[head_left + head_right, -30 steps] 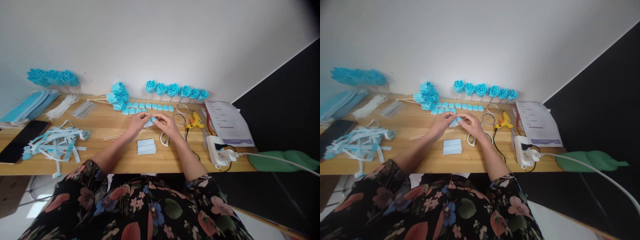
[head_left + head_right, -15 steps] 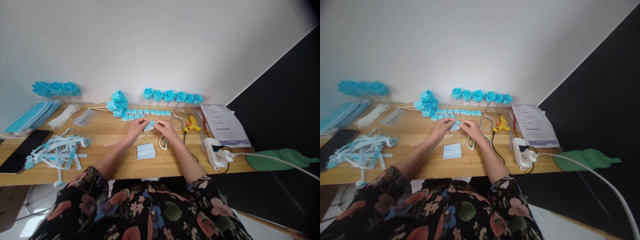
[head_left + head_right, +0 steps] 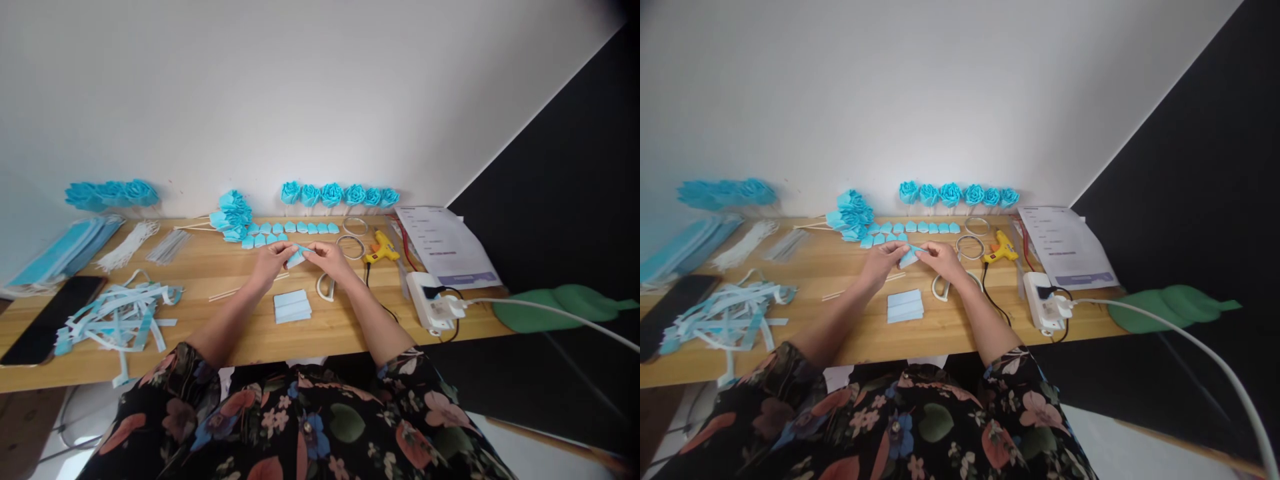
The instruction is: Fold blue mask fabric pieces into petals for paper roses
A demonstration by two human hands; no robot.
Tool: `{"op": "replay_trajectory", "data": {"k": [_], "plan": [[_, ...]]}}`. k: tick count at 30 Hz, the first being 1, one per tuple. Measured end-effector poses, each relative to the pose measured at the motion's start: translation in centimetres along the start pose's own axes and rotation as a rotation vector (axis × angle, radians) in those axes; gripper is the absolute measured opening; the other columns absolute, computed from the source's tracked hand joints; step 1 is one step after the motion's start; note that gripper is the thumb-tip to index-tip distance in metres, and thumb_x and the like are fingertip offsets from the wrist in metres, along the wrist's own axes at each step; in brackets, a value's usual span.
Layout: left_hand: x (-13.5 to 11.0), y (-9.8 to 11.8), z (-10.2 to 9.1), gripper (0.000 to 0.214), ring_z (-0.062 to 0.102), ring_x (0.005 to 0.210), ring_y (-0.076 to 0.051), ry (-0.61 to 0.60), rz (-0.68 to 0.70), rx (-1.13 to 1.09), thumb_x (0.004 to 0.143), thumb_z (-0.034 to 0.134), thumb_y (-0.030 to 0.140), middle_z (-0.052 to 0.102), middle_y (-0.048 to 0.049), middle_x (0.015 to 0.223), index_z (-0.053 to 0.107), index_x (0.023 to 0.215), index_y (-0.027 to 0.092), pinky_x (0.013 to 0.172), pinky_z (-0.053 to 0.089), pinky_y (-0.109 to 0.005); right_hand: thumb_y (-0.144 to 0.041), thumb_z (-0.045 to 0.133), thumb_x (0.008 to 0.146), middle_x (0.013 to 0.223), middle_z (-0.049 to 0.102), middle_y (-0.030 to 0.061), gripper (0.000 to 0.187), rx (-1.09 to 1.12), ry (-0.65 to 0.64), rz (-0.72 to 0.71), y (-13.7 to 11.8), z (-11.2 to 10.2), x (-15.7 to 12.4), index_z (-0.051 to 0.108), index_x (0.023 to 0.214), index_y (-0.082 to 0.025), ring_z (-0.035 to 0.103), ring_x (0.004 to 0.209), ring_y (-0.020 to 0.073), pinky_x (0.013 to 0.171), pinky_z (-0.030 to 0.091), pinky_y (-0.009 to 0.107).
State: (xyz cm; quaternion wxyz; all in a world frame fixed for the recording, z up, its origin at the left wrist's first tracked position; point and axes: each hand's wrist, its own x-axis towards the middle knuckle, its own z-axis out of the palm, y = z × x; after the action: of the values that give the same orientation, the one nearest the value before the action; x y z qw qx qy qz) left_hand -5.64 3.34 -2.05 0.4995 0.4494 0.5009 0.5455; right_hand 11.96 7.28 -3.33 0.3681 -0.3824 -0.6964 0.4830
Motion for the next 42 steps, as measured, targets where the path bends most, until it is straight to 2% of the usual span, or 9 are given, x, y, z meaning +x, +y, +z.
{"op": "replay_trajectory", "data": {"k": [6, 10, 15, 20, 24, 31, 36, 42], "plan": [[-0.22, 0.20, 0.10, 0.038, 0.043, 0.051, -0.008, 0.005, 0.016, -0.011, 0.064, 0.079, 0.050, 0.055, 0.0035, 0.057, 0.068, 0.071, 0.015, 0.048, 0.035, -0.022, -0.053, 0.062, 0.084, 0.071, 0.058, -0.0016, 0.036, 0.019, -0.052, -0.022, -0.79, -0.02, -0.23, 0.066, 0.077, -0.018, 0.050, 0.069, 0.0130, 0.068, 0.038, 0.026], [-0.47, 0.19, 0.45, 0.036, 0.044, 0.052, -0.008, 0.007, 0.015, -0.017, 0.064, 0.080, 0.049, 0.055, 0.0038, 0.058, 0.068, 0.070, 0.016, 0.049, 0.036, -0.022, -0.057, 0.064, 0.082, 0.064, 0.049, -0.0040, 0.041, -0.069, -0.076, -0.024, -0.91, 0.02, -0.40, 0.062, 0.070, -0.018, 0.042, 0.063, 0.0111, 0.060, 0.032, 0.025], [-0.69, 0.05, 0.74, 0.034, 0.044, 0.049, -0.007, -0.001, 0.005, 0.009, 0.065, 0.079, 0.047, 0.056, 0.0038, 0.056, 0.066, 0.068, 0.016, 0.048, 0.037, -0.022, -0.052, 0.064, 0.082, 0.061, 0.045, -0.0045, 0.036, -0.150, -0.041, -0.038, -0.34, 0.20, -0.29, 0.060, 0.069, -0.019, 0.041, 0.061, 0.0112, 0.058, 0.029, 0.025], [-0.64, -0.24, 0.68, 0.031, 0.046, 0.045, -0.008, 0.003, 0.000, 0.001, 0.069, 0.076, 0.045, 0.056, 0.0038, 0.055, 0.065, 0.073, 0.016, 0.047, 0.038, -0.022, -0.050, 0.064, 0.081, 0.064, 0.050, -0.0035, 0.032, -0.031, 0.036, -0.017, 0.02, 0.17, 0.03, 0.059, 0.071, -0.019, 0.043, 0.062, 0.0120, 0.060, 0.034, 0.026], [-0.62, -0.59, 0.77, 0.032, 0.044, 0.044, -0.007, -0.002, -0.039, 0.012, 0.067, 0.076, 0.044, 0.055, 0.0041, 0.054, 0.063, 0.075, 0.016, 0.045, 0.036, -0.022, -0.050, 0.062, 0.081, 0.060, 0.041, -0.0054, 0.035, -0.040, 0.115, -0.009, -0.17, -0.07, 0.12, 0.051, 0.066, -0.021, 0.036, 0.059, 0.0109, 0.057, 0.029, 0.026], [-0.57, -0.49, 0.75, 0.041, 0.052, 0.054, -0.010, -0.016, -0.077, -0.011, 0.067, 0.074, 0.055, 0.063, -0.0021, 0.067, 0.067, 0.074, 0.015, 0.046, 0.040, -0.022, -0.048, 0.060, 0.083, 0.062, 0.038, -0.0054, 0.034, -0.080, 0.113, -0.021, -0.62, -0.42, 0.09, 0.048, 0.065, -0.021, 0.033, 0.060, 0.0108, 0.058, 0.026, 0.027], [-0.45, -0.68, 0.52, 0.039, 0.045, 0.046, -0.007, -0.034, -0.059, 0.102, 0.069, 0.073, 0.054, 0.058, 0.0001, 0.056, 0.067, 0.068, 0.015, 0.046, 0.036, -0.022, -0.048, 0.060, 0.082, 0.061, 0.036, -0.0053, 0.036, -0.090, 0.106, -0.025, -0.63, -0.49, 0.09, 0.045, 0.063, -0.021, 0.033, 0.061, 0.0111, 0.059, 0.026, 0.027], [-0.39, -0.51, 0.51, 0.040, 0.046, 0.046, -0.008, -0.046, -0.083, 0.106, 0.070, 0.072, 0.055, 0.059, -0.0001, 0.056, 0.069, 0.069, 0.015, 0.047, 0.037, -0.023, -0.048, 0.060, 0.082, 0.061, 0.038, -0.0052, 0.034, -0.089, 0.101, -0.029, -0.49, -0.41, 0.14, 0.049, 0.065, -0.021, 0.033, 0.061, 0.0110, 0.059, 0.026, 0.027]]}}
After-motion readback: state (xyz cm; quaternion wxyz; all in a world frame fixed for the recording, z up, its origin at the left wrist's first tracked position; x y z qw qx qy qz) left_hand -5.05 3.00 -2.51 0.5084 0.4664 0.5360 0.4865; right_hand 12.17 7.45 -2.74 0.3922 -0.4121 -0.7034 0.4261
